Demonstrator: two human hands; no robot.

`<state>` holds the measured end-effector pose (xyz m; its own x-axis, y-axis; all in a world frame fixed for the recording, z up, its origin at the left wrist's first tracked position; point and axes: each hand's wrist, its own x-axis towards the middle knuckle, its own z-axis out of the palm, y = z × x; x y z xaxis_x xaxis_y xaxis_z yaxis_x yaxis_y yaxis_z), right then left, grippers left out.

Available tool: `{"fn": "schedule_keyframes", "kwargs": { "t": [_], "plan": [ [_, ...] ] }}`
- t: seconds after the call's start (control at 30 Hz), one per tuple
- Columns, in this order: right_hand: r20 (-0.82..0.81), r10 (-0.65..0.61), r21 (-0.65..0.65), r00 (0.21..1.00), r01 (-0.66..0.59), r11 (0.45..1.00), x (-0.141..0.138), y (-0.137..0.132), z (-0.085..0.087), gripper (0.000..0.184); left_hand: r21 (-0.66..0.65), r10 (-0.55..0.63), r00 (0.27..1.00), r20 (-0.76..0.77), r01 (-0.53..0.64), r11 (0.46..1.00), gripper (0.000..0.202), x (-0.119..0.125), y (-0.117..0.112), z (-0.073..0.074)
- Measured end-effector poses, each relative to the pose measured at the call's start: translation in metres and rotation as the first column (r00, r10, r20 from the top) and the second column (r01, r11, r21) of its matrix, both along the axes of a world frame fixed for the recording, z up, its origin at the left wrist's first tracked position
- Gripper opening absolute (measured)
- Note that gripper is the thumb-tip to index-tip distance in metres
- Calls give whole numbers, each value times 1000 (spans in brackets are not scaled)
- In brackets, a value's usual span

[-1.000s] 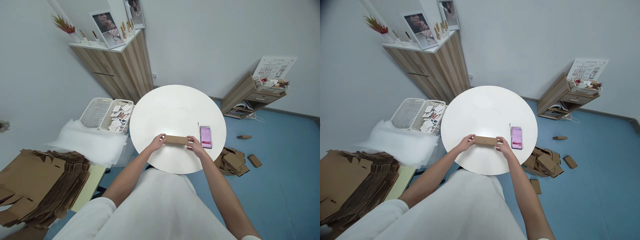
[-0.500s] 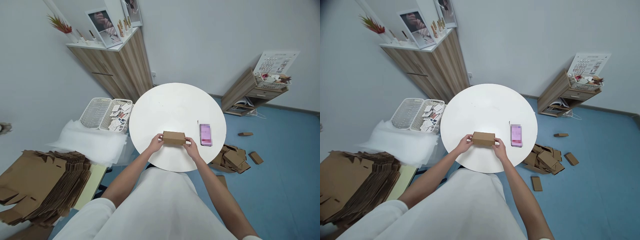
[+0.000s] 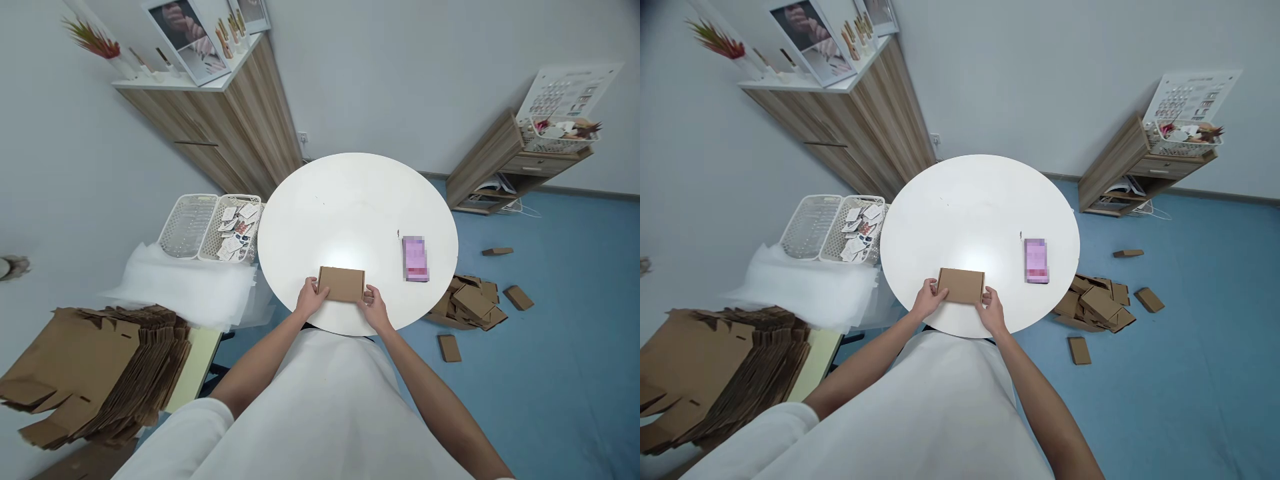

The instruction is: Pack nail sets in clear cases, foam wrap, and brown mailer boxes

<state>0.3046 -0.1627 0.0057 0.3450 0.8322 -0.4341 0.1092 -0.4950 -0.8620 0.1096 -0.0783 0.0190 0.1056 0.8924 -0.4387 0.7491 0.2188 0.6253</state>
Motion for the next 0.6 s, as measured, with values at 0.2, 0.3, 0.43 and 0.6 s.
{"fn": "schedule_keyframes", "kwargs": {
  "t": [0.2,0.3,0.43,0.6],
  "plan": [
    [107,36,-109,994,-24,994,-7,1,-7,58,-49,-100,995,9,101,994,51,-6,6,-7],
    [179,59,-130,982,-36,991,-11,5,-8,57,-52,-117,992,37,119,992,51,-7,8,-11],
    [281,59,-130,958,-23,991,-16,9,-3,58,-29,-139,989,45,141,990,53,-8,9,-12],
    [342,43,-170,939,17,985,-18,7,9,61,9,-138,987,84,138,990,50,-16,10,-5]
  ]
}}
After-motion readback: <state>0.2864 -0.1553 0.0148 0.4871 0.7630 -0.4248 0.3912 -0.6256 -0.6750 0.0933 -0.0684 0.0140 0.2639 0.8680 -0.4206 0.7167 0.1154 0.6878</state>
